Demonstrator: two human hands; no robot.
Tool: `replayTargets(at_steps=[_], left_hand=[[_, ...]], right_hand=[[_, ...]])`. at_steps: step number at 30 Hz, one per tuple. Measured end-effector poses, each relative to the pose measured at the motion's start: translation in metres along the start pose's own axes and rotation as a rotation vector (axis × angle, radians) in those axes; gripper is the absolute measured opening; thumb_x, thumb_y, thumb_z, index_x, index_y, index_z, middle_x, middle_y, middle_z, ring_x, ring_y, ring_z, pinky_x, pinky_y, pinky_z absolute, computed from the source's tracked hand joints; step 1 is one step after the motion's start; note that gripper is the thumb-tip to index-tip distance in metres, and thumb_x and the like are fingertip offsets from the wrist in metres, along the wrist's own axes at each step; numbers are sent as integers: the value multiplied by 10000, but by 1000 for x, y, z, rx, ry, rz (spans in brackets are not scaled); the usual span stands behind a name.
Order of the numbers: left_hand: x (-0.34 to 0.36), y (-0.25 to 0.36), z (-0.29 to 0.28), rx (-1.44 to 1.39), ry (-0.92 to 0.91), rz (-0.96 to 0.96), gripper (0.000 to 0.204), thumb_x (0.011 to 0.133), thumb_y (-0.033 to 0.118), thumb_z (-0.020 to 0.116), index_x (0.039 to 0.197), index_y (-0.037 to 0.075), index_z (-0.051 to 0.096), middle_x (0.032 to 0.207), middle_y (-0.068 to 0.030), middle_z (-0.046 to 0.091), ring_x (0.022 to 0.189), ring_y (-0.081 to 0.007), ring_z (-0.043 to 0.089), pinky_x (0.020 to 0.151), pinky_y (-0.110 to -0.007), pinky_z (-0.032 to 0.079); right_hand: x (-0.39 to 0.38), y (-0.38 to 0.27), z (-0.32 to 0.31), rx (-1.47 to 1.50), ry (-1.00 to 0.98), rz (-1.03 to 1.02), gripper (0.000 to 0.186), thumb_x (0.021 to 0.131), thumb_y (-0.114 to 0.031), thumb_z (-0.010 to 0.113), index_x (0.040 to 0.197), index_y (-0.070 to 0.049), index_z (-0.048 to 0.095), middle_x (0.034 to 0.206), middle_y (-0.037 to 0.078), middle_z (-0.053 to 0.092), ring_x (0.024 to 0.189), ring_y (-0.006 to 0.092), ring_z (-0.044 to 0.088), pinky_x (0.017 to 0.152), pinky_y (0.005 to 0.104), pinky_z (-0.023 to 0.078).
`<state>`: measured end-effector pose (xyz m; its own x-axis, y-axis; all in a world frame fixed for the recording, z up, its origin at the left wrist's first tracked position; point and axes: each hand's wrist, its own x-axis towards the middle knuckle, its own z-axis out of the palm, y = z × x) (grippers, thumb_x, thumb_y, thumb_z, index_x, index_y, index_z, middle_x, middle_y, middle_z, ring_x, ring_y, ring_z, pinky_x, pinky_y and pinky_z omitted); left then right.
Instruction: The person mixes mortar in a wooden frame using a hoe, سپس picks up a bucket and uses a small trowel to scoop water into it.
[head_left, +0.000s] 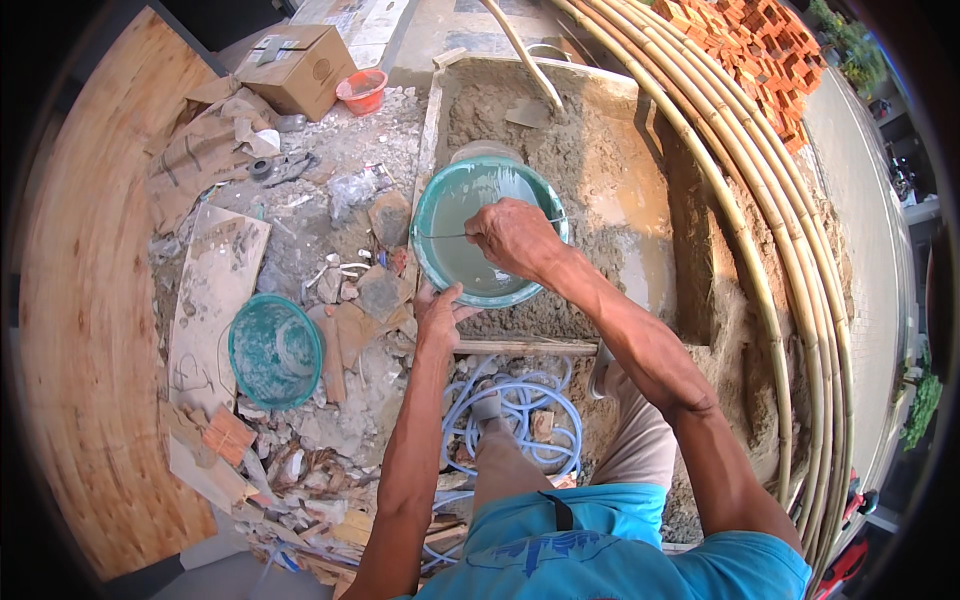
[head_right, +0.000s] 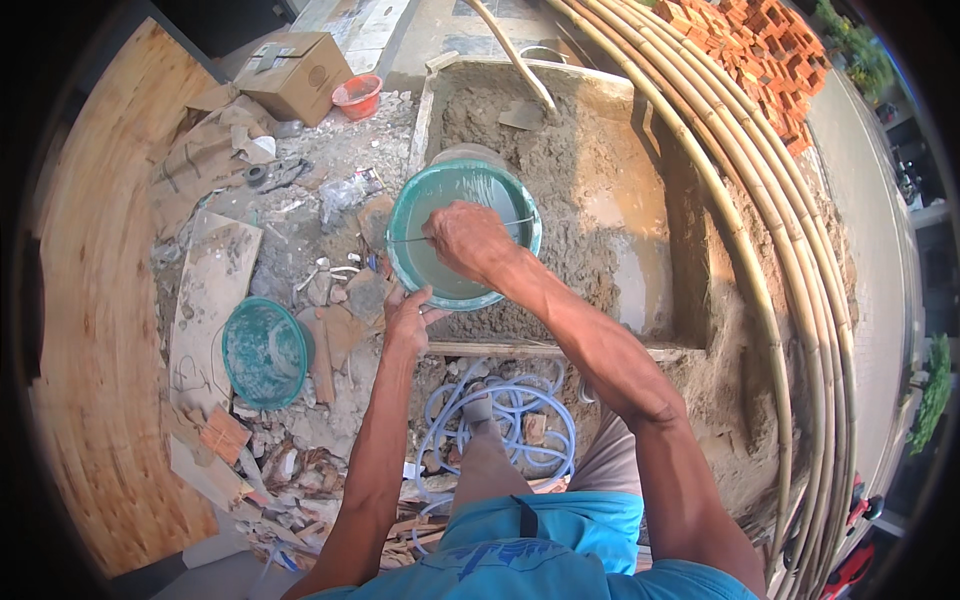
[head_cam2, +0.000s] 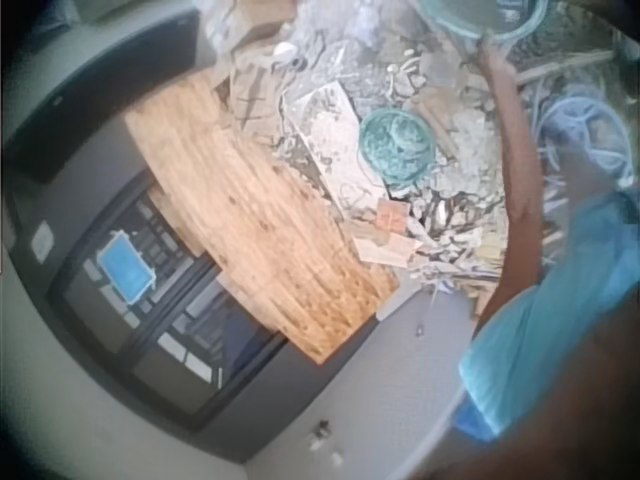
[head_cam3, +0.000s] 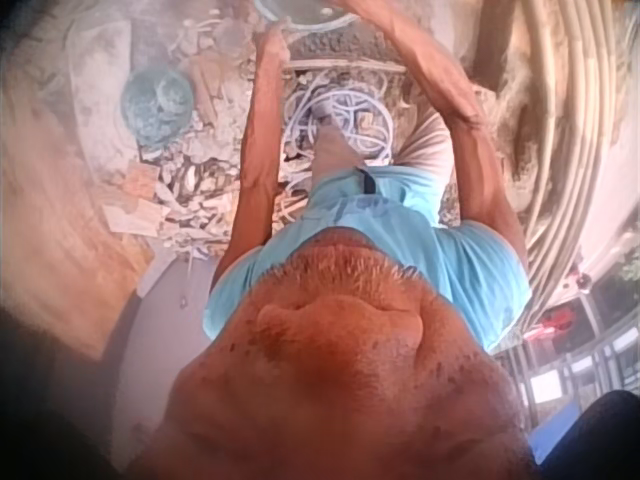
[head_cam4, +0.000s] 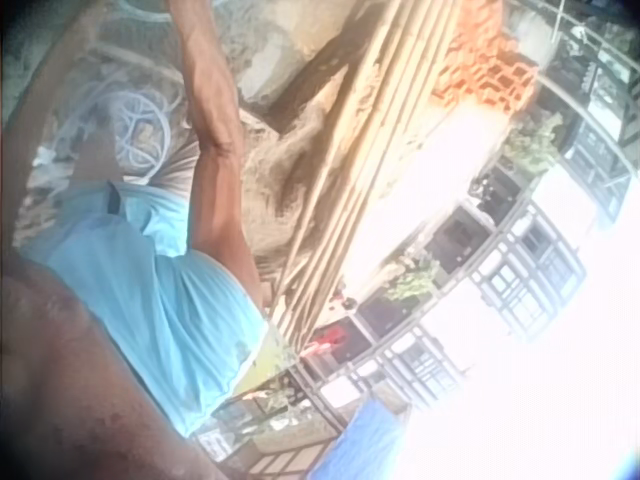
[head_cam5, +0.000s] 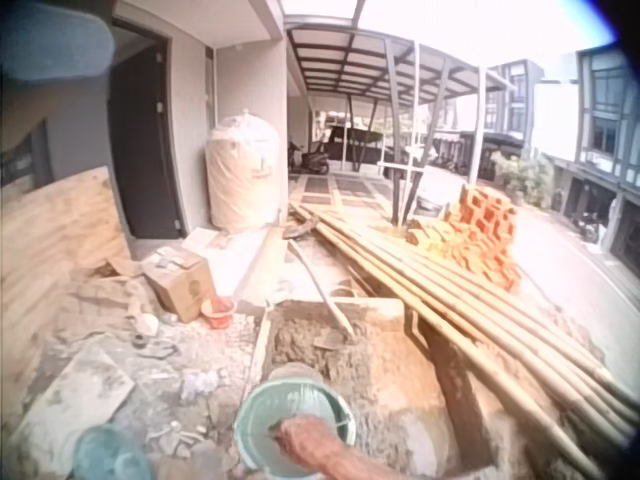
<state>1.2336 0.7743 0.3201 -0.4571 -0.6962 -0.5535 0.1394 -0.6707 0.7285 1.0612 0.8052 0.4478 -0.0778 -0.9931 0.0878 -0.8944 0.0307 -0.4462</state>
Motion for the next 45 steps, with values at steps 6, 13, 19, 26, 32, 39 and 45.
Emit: replayTargets(at_steps=[6,13,19,26,32,39,45], left_hand=[[-15,-8,-26,7,-44,25,407,841,4,541,1234,12,435,1098,-134,576,894,-266,638,674,-427,596],[-63,-53,-59,2,1,-53,394,811,56,578,1190,23,474,1057,-113,596,859,-222,638,625,-365,584],[-92,-107,-91,-5,8,-171,417,829,-3,536,1233,28,437,1048,-127,586,924,-252,628,681,-392,595],[-114,-164,-128,74,-40,-315,484,843,35,551,1294,56,378,1180,-117,528,1004,-244,594,780,-402,553],[-135,-171,-151,210,-149,-401,601,834,149,600,1352,20,325,1214,-154,510,1023,-259,588,862,-399,495],[-178,-188,-238,221,192,-420,569,822,161,597,1313,-31,381,1096,-203,562,912,-298,641,778,-377,536],[-207,-154,-303,180,451,-259,516,799,210,623,1226,-24,452,1003,-178,600,880,-303,648,748,-371,550]], right_hand=[[-15,-21,6,18,-21,23,76,771,-83,593,779,-41,656,675,181,617,665,368,619,578,438,492],[-61,-38,36,85,-147,87,101,744,-53,582,801,-47,664,676,172,622,671,357,626,586,425,498],[-101,-43,67,220,-195,153,73,749,-64,580,757,-36,646,679,192,611,683,379,618,595,450,491],[-146,-39,98,357,-276,272,95,747,-66,594,803,-42,667,752,195,633,737,377,624,648,450,494],[-180,-38,109,416,-292,371,139,743,-58,572,831,-39,679,775,192,645,754,374,629,700,439,500],[-197,-39,115,410,-384,396,158,742,-92,552,827,-46,678,759,210,628,725,381,622,693,445,495],[-204,-38,114,416,-392,406,162,747,-74,545,835,-42,678,728,214,621,706,386,618,673,439,494]])
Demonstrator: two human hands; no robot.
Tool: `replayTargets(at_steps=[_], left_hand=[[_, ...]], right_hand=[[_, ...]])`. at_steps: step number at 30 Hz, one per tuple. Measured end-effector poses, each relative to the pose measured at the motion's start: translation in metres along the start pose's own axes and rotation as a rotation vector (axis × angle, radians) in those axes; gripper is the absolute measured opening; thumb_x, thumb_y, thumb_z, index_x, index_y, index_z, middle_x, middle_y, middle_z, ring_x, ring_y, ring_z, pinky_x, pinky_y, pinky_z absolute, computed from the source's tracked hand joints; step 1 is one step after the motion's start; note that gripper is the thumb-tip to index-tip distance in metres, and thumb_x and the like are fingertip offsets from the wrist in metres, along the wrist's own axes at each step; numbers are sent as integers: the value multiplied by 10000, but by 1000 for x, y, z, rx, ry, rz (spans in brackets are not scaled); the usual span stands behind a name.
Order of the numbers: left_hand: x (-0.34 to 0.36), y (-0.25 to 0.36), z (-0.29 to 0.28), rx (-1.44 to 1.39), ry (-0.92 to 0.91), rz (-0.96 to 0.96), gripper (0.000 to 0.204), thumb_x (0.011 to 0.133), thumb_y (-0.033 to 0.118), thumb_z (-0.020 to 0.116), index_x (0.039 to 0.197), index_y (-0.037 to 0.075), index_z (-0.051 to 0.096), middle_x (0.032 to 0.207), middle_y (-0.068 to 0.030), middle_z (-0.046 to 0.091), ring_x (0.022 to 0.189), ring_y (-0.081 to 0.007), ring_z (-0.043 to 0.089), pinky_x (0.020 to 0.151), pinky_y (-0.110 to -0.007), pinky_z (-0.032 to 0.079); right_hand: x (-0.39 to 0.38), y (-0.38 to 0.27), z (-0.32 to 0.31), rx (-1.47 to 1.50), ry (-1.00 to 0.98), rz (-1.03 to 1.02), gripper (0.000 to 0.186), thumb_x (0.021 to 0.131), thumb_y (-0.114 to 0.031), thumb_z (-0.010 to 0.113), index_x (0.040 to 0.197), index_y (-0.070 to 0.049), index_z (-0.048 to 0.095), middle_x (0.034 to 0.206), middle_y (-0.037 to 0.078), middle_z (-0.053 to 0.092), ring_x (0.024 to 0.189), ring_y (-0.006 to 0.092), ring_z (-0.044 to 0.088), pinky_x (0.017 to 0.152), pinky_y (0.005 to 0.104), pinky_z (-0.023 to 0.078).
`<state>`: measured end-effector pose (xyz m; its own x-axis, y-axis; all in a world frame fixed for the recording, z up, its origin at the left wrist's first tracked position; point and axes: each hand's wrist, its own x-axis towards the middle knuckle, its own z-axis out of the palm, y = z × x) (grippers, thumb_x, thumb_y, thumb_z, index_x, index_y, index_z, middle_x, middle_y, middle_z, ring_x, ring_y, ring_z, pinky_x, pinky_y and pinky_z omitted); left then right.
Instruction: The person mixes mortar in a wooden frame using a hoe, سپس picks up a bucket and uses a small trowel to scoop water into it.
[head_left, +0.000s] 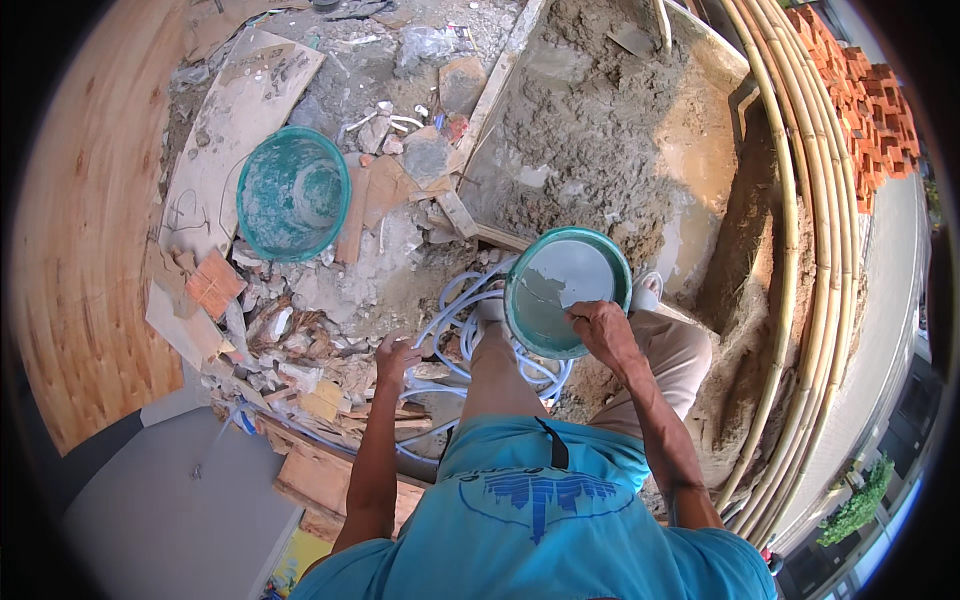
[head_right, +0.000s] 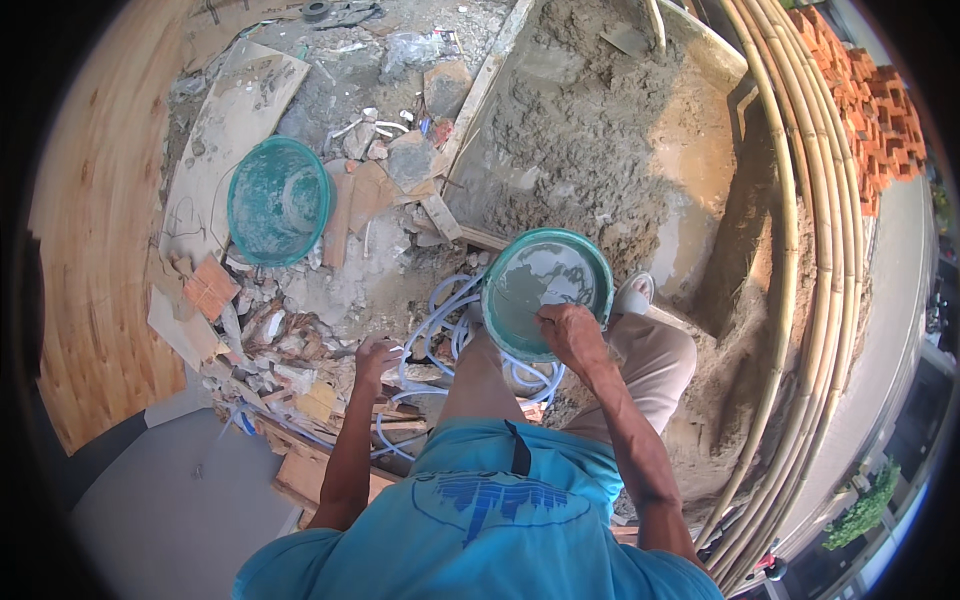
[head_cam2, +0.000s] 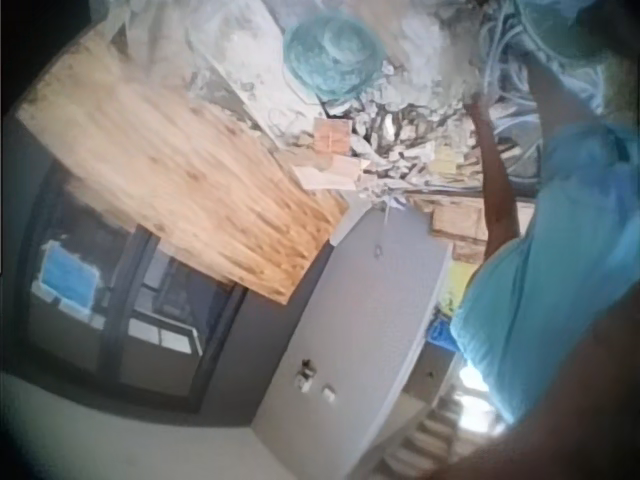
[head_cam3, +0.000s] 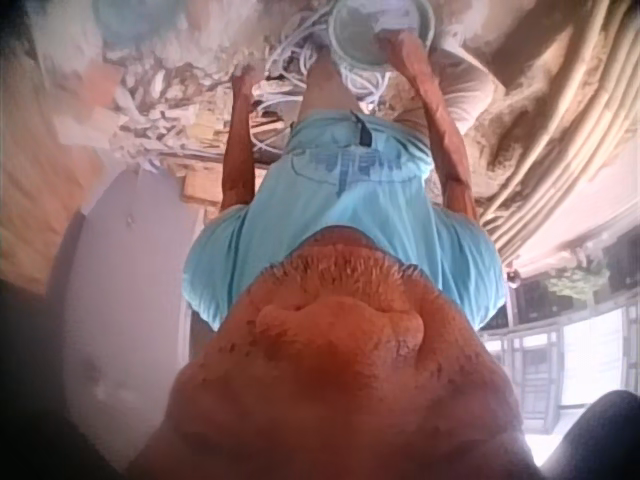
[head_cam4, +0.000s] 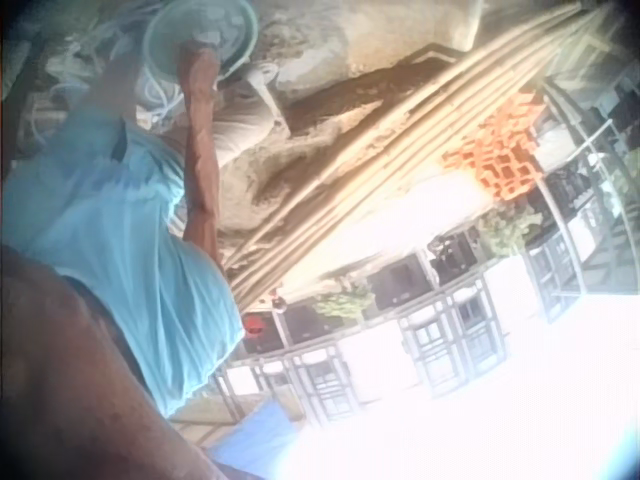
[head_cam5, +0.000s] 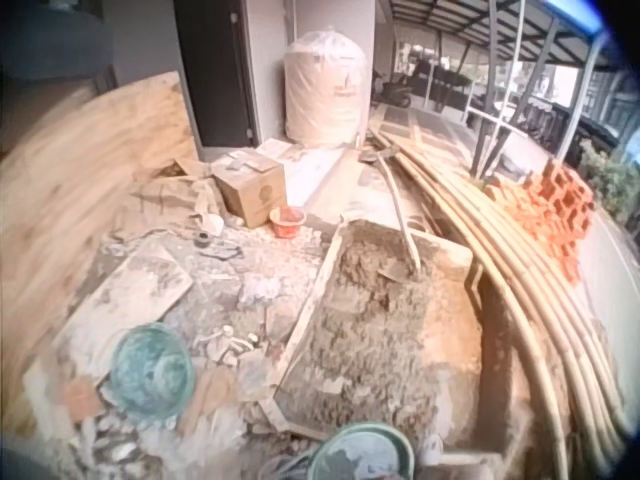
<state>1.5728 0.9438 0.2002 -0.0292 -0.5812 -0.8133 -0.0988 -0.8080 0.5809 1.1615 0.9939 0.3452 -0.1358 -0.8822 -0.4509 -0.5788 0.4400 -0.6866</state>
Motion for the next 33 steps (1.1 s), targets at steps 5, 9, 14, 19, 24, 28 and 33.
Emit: replayTargets(at_steps=[5,9,14,19,24,28,33], left_hand=[[-8,0,-23,28,70,-29,477,806,171,605,1224,-19,476,999,-176,604,826,-291,655,718,-369,550],[-13,-19,-35,3,84,-74,499,807,153,601,1253,-17,457,953,-165,613,786,-282,657,662,-362,551],[-22,-45,-41,16,118,-160,455,825,160,569,1229,-21,463,954,-160,609,784,-279,658,653,-352,548],[-36,-57,-18,88,48,-176,459,818,143,584,1237,-5,467,917,-112,605,794,-248,650,667,-342,535],[-54,-61,43,175,-93,-82,431,812,134,549,1216,-9,504,922,-115,593,806,-200,634,649,-306,532],[-60,-65,55,142,-136,-84,431,815,135,546,1219,-11,505,927,-125,598,797,-196,636,650,-299,533],[-56,-98,16,66,-18,-160,431,824,133,541,1227,-9,491,888,-117,605,729,-194,635,624,-301,527]], right_hand=[[3,11,5,-19,-15,-35,192,728,-44,528,849,-17,674,705,220,614,673,370,623,650,417,491],[5,16,6,-13,8,-52,217,707,-23,515,855,-6,673,701,233,610,669,367,625,649,410,491],[12,10,0,-25,-26,-34,214,702,-20,518,844,-7,677,716,241,613,706,374,627,685,416,495],[24,12,-12,-39,-89,-6,196,707,-19,537,841,-3,678,732,233,619,724,362,631,701,406,490],[28,5,-22,-49,-86,-12,211,717,-13,533,868,-6,680,751,227,628,725,356,635,694,394,493],[39,-2,-33,-79,-97,-28,206,733,-15,531,875,-5,680,752,211,636,722,339,644,694,385,496],[51,-1,-46,-125,-97,-51,185,755,-31,522,855,-14,677,754,184,648,714,327,648,686,378,497]])
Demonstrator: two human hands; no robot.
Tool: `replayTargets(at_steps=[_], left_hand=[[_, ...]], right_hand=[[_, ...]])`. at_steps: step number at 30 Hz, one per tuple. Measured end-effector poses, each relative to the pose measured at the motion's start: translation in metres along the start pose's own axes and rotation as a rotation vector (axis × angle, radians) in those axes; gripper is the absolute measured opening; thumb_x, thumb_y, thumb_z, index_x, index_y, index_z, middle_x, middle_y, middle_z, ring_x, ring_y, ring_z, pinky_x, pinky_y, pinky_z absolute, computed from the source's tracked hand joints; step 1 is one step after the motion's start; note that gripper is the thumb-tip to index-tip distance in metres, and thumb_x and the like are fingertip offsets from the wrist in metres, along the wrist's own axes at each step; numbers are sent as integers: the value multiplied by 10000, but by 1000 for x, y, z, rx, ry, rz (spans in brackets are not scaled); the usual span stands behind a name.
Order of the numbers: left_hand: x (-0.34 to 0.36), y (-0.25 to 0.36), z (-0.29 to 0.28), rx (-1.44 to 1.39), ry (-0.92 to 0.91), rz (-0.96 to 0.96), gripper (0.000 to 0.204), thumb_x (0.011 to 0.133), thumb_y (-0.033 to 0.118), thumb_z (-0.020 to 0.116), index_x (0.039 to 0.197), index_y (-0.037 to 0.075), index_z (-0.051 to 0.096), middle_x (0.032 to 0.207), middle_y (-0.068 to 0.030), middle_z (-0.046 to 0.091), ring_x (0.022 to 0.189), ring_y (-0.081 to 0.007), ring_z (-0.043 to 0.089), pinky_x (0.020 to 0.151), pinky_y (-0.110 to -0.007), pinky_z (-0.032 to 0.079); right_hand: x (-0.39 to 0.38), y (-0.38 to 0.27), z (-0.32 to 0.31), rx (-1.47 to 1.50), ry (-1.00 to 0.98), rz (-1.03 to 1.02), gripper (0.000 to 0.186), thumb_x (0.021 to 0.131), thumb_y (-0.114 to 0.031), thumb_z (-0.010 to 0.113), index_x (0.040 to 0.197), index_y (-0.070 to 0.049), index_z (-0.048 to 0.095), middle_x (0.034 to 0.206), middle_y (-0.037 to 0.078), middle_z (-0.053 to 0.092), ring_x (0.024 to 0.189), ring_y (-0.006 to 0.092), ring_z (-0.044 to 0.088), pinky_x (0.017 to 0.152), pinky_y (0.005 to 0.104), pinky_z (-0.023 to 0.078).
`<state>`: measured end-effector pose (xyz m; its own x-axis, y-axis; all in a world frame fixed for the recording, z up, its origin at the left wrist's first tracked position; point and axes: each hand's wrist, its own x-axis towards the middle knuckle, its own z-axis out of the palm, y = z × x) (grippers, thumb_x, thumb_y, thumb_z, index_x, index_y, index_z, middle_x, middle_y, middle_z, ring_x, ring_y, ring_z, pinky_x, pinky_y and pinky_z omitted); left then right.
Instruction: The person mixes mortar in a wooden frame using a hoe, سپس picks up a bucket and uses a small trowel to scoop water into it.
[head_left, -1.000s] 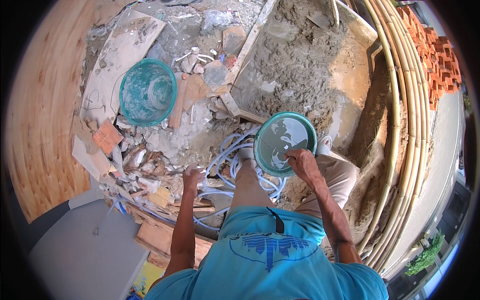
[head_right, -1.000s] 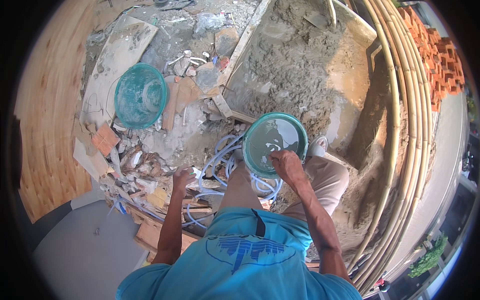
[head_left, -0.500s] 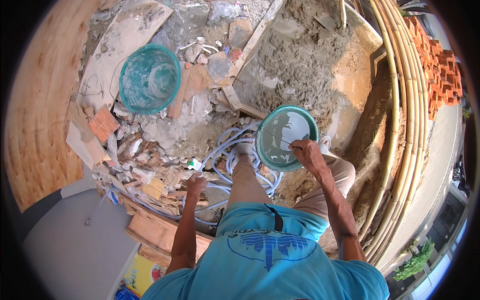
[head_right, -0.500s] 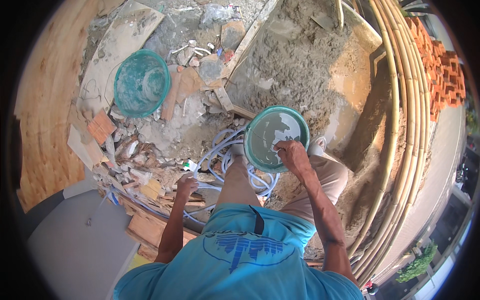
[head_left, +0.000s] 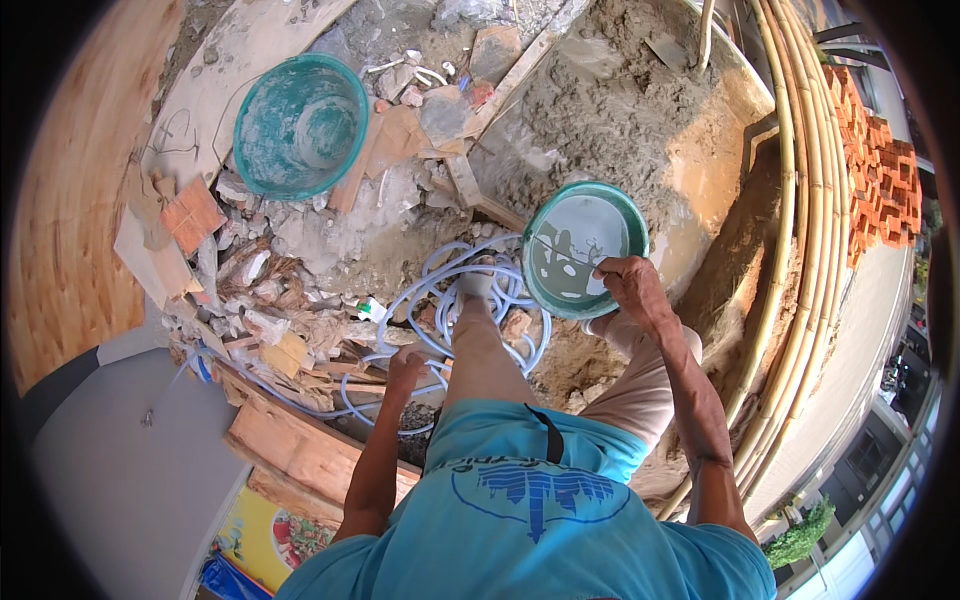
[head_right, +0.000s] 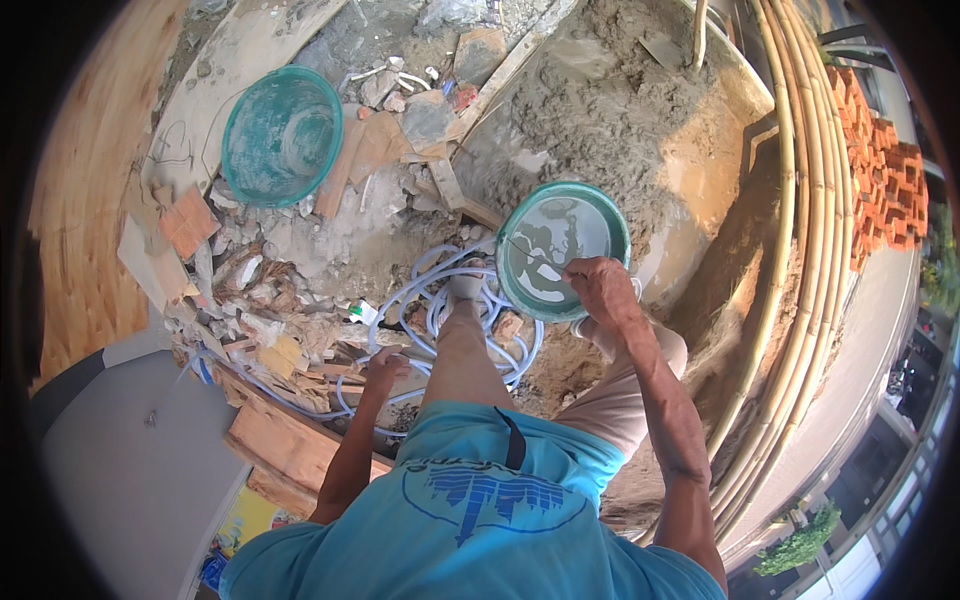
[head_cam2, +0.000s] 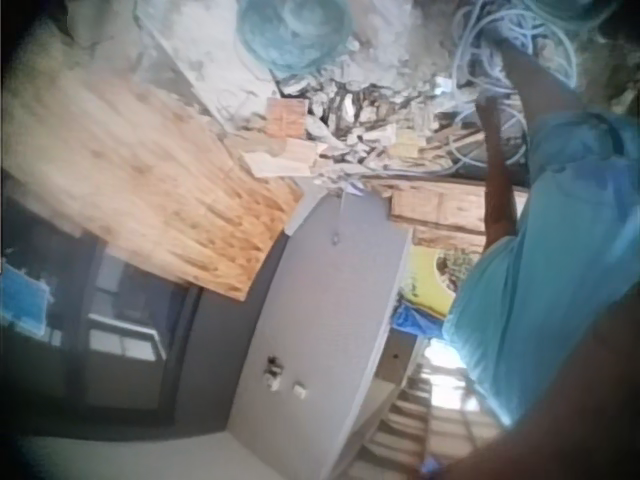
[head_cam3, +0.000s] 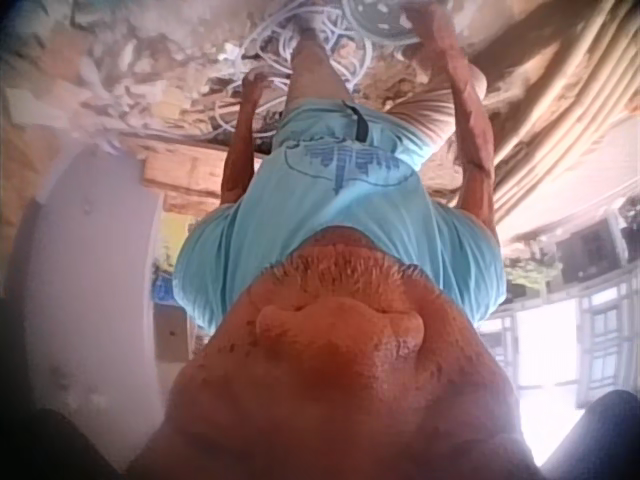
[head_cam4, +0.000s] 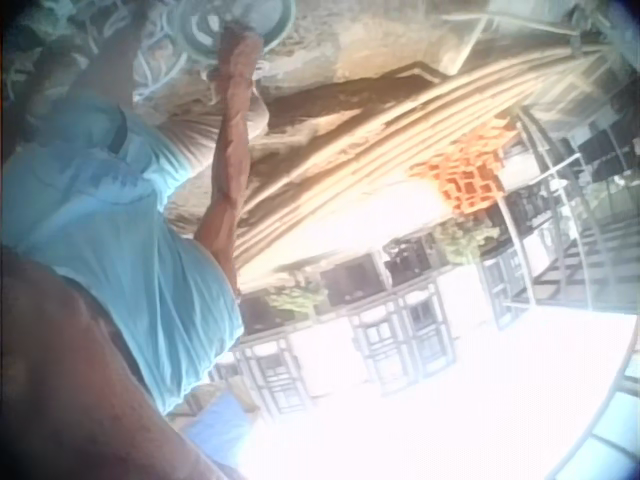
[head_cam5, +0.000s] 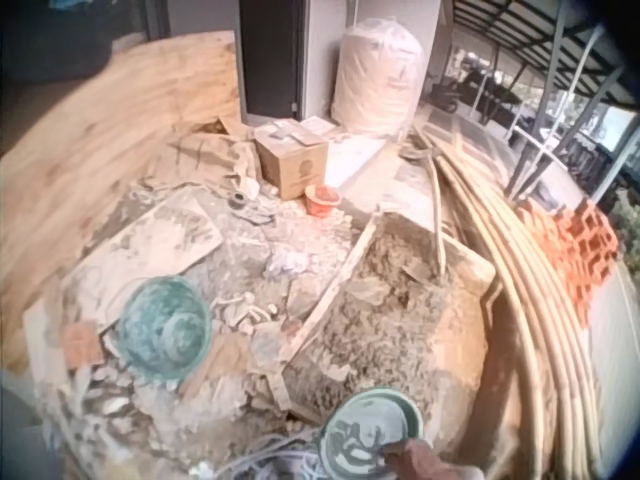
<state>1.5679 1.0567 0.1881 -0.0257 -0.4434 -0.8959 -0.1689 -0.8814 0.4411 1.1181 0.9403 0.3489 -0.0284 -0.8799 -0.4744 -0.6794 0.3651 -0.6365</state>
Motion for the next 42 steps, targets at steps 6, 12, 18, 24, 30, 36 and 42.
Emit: replayTargets(at_steps=[6,12,18,24,30,36,42], left_hand=[[-12,-31,-54,-122,166,-147,367,811,120,556,1157,3,519,830,-92,592,683,-187,631,560,-292,503],[-44,-65,-72,-117,242,-188,349,813,130,577,1143,27,530,851,-112,600,685,-199,635,560,-288,508],[-66,-105,-75,-148,256,-230,371,821,141,582,1164,16,517,884,-135,613,689,-212,639,575,-310,523],[-79,-111,-67,-171,283,-253,404,810,165,596,1169,3,508,889,-141,613,705,-242,651,594,-333,536],[-89,-124,-71,-191,291,-281,449,801,179,596,1193,-16,493,914,-151,606,747,-263,657,624,-349,545],[-107,-149,-76,-202,327,-318,433,833,160,584,1207,-22,461,959,-187,605,799,-291,658,667,-388,560],[-137,-170,-72,-269,406,-384,451,836,129,577,1240,-34,460,969,-180,602,788,-279,657,664,-365,556]], right_hand=[[27,6,-22,-132,-73,-19,181,776,-66,504,829,-29,673,742,177,641,710,318,645,684,383,495],[57,19,-37,-313,-146,-87,156,780,-83,510,759,-45,659,704,166,629,694,325,637,667,401,499],[94,31,-45,-513,-164,-212,85,756,-60,556,724,-71,634,666,150,618,666,326,629,619,417,495],[130,49,-39,-678,-195,-280,71,751,-76,560,728,-62,626,685,144,621,667,316,623,615,398,484],[164,51,-27,-870,-306,-336,63,744,-89,586,751,-101,647,746,113,646,695,281,641,650,393,522],[205,67,1,-1049,-416,-246,106,779,-117,571,828,-128,665,804,96,656,785,239,653,690,371,535],[235,104,39,-1228,-427,-473,213,835,-96,494,916,-175,674,795,41,671,864,178,647,948,374,402]])
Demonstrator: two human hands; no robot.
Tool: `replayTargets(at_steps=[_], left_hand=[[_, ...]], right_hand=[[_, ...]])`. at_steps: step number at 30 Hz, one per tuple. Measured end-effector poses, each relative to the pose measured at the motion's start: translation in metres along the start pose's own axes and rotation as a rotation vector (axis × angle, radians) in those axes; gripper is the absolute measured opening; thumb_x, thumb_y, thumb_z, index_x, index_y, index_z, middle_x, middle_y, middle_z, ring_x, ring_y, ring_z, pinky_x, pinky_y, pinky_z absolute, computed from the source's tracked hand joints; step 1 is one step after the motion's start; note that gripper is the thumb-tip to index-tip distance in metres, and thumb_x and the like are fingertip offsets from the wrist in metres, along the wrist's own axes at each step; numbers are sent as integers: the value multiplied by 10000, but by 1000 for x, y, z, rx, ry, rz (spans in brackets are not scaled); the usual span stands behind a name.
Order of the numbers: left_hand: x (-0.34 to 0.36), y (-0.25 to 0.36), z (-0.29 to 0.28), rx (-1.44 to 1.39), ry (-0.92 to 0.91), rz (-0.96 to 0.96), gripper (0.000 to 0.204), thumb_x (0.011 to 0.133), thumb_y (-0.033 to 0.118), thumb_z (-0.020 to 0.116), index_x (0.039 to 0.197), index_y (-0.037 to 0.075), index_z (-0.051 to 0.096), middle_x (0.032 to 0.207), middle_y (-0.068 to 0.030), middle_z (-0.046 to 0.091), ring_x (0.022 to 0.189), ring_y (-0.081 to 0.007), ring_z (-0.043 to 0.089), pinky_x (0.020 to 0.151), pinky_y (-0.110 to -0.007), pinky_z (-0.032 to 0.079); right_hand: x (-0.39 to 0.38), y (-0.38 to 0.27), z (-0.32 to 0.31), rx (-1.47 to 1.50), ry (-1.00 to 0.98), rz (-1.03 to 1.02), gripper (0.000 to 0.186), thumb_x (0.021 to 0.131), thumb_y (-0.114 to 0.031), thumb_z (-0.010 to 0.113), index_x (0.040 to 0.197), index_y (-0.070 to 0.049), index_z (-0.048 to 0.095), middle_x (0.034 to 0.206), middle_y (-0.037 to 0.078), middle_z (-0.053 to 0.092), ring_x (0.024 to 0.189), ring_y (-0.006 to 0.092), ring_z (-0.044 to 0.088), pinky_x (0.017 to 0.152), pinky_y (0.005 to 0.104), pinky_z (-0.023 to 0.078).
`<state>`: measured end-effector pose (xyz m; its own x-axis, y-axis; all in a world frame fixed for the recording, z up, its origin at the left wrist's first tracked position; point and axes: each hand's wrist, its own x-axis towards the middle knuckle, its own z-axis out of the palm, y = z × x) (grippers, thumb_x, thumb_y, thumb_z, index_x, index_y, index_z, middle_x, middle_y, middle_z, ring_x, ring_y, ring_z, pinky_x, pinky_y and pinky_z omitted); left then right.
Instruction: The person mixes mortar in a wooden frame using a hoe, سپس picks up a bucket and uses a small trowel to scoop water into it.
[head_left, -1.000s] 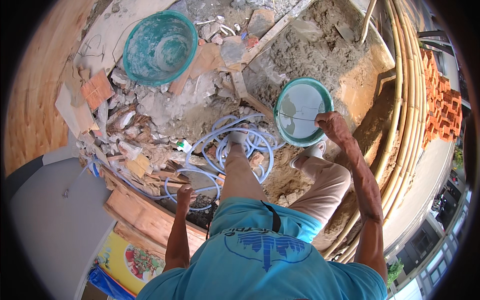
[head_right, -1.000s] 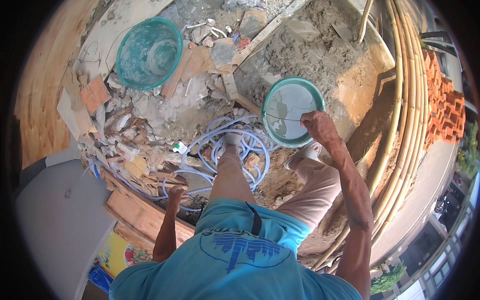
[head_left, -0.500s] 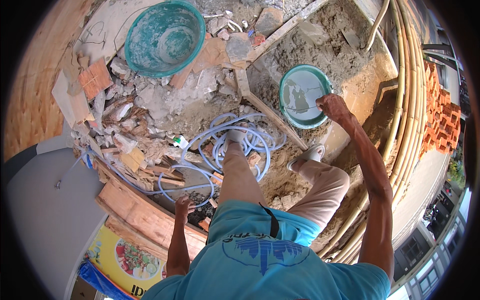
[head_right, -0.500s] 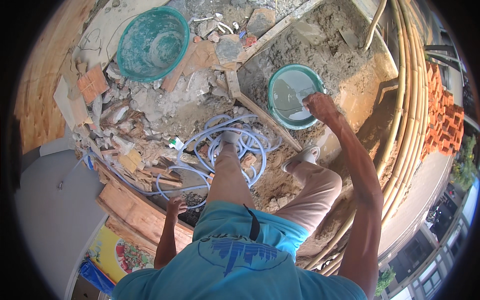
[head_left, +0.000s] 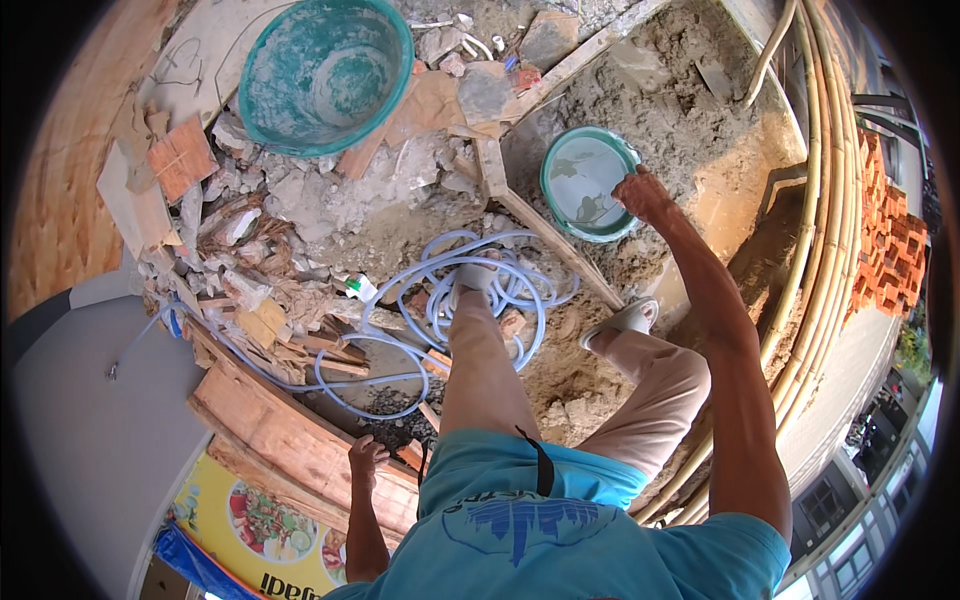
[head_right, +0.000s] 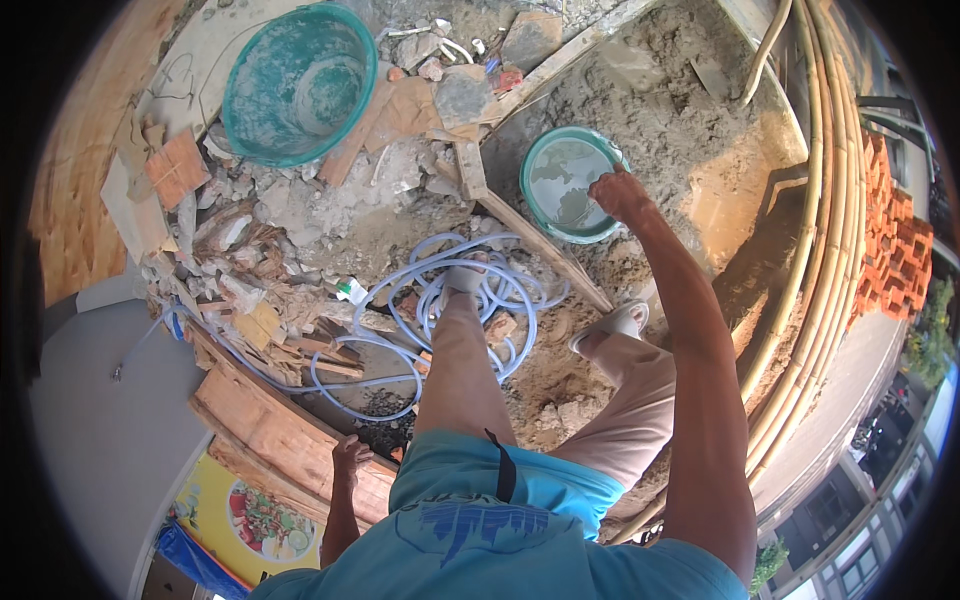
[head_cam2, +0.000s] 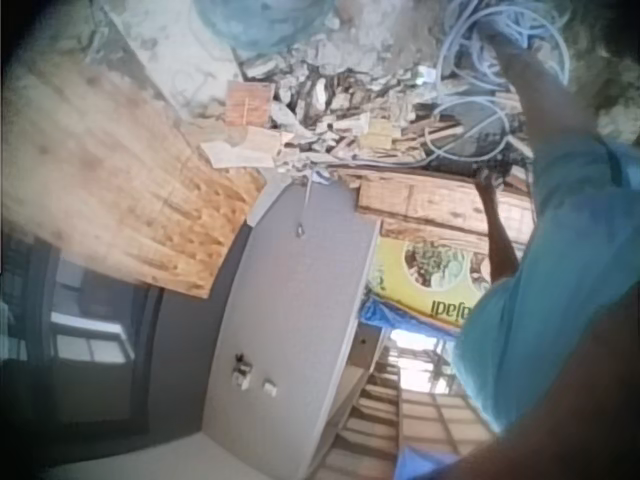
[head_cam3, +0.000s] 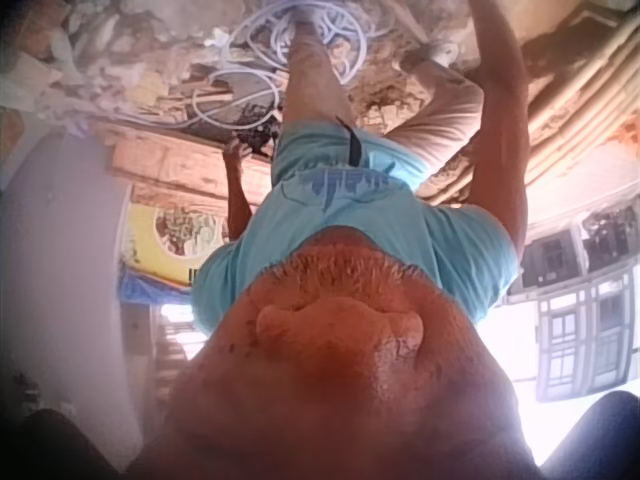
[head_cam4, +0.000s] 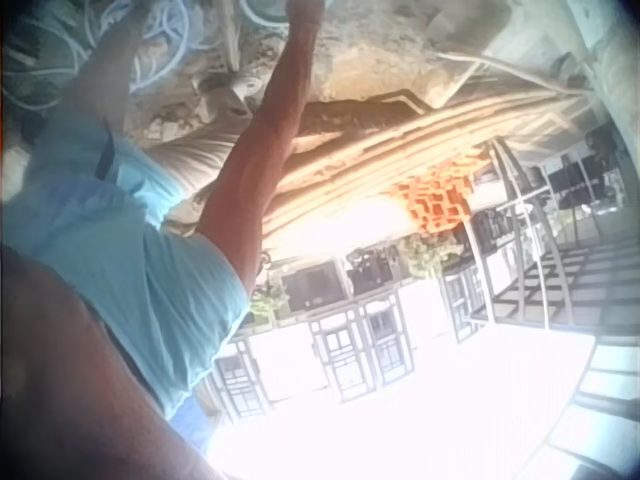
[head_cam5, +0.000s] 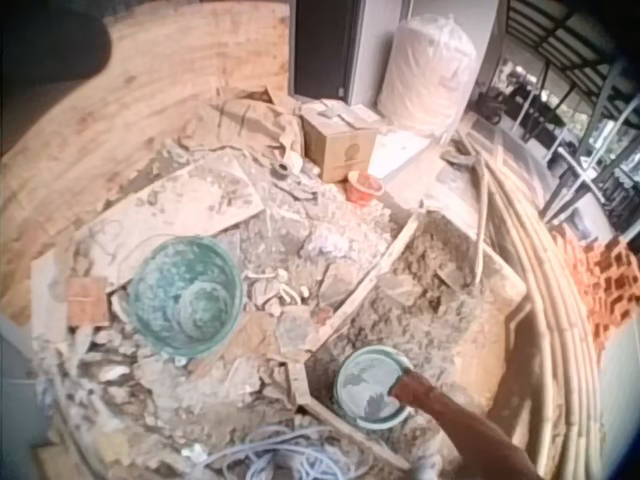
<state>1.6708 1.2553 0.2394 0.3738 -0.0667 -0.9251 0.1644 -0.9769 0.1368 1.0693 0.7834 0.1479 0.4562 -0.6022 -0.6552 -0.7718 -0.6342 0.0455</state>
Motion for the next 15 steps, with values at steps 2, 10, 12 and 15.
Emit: replayTargets(at_steps=[2,10,12,15], left_hand=[[-2,-15,-6,4,11,-6,411,851,127,560,1219,-30,465,961,-187,609,781,-285,660,664,-368,561],[-14,-41,-9,-16,16,-42,360,888,116,514,1216,-19,456,972,-210,606,813,-331,663,688,-412,571],[-14,-43,-9,-16,16,-67,367,883,110,515,1222,-16,454,971,-213,606,812,-332,664,691,-416,571],[-14,-42,-8,-31,13,-74,391,850,136,551,1210,1,479,948,-176,614,798,-323,660,685,-406,565]], right_hand=[[12,-3,6,-38,-3,-13,218,837,-95,492,924,-184,671,787,30,670,853,162,645,971,362,370],[41,-18,26,-137,44,-6,171,804,-94,530,814,-182,676,738,24,655,790,149,637,942,330,365],[49,-20,37,-113,39,-30,158,794,-90,539,794,-175,672,729,27,651,781,149,636,934,327,370],[59,-13,47,-127,55,-33,143,785,-88,547,771,-163,668,721,32,647,778,150,633,920,325,381]])
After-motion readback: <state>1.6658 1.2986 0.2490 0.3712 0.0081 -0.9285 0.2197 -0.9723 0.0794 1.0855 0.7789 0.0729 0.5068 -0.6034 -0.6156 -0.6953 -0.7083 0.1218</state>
